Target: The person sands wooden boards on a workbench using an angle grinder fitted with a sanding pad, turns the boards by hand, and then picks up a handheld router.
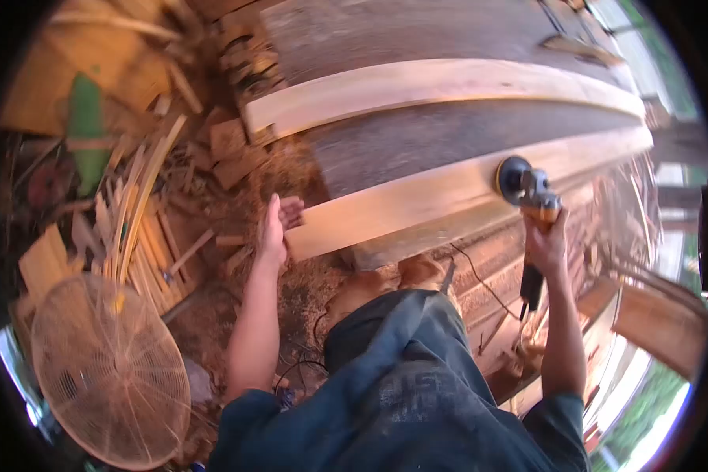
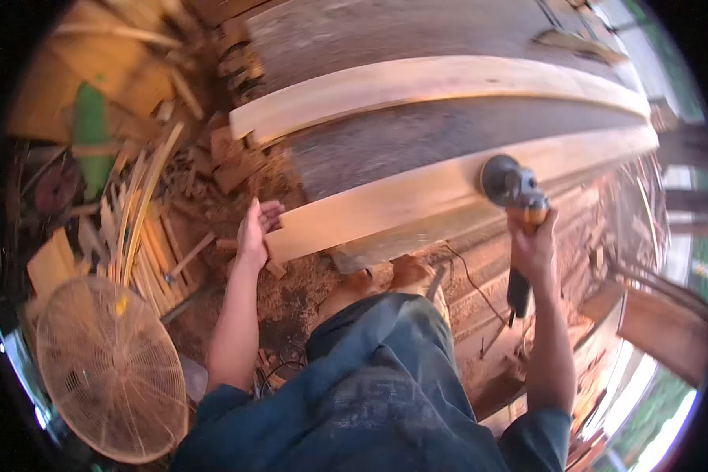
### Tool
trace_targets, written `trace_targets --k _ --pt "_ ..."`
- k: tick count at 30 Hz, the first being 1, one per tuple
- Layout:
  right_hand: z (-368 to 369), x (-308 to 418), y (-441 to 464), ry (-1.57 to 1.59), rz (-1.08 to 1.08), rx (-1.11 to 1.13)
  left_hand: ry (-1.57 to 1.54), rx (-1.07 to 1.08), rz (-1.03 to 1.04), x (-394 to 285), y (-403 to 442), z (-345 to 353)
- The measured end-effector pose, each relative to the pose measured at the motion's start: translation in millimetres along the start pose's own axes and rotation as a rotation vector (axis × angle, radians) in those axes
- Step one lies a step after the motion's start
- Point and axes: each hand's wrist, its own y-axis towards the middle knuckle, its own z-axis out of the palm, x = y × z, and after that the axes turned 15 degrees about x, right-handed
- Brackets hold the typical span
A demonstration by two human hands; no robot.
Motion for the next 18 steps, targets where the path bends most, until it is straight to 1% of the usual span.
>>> trace_targets --k 1,2,3,4,5,7,8,9,11,12,13,15,16,18 --pt "20 8 -10 -0.057 0.015 0.042 -0.073 -0.047 0.023 -8 -1 -9" --pt "37 19 -22 -0.075 -0.035 0.094 -0.140 -0.083 0.046 -15 -3 -17" --pt "52 60 -38 -0.019 0.073 0.201 -0.178 -0.119 0.082 -16 -5 -30" --pt "72 78 -50 -0.203 -0.060 0.178 -0.215 -0.149 0.117 -19 -9 -43" --pt "86 99 -59 -0.236 -0.028 0.264 -0.251 -0.173 0.151 -20 -10 -52" --pt "122 142 -70 -0.273 0.101 0.533 -0.300 -0.198 0.178 -23 -13 -61" --pt "137 165 -74 -0.305 0.120 0.650 -0.319 -0.181 0.190 -24 -14 -63" --pt "143 199 -80 -0.345 0.050 0.731 -0.344 -0.147 0.199 -23 -11 -62" --pt "187 198 -90 -0.377 -0.168 0.758 -0.424 -0.075 0.218 -21 -7 -70" --pt "197 205 -95 -0.475 -0.236 0.762 -0.424 -0.097 0.205 -20 -4 -69" --pt "195 212 -97 -0.440 -0.258 0.789 -0.416 -0.128 0.191 -20 -4 -66" --pt "185 203 -96 -0.443 -0.256 0.777 -0.344 -0.159 0.105 -15 -3 -59" --pt "175 195 -92 -0.416 -0.192 0.752 -0.307 -0.184 0.066 -13 -3 -53" --pt "144 169 -84 -0.362 -0.074 0.705 -0.139 -0.131 -0.001 -3 -2 -32"
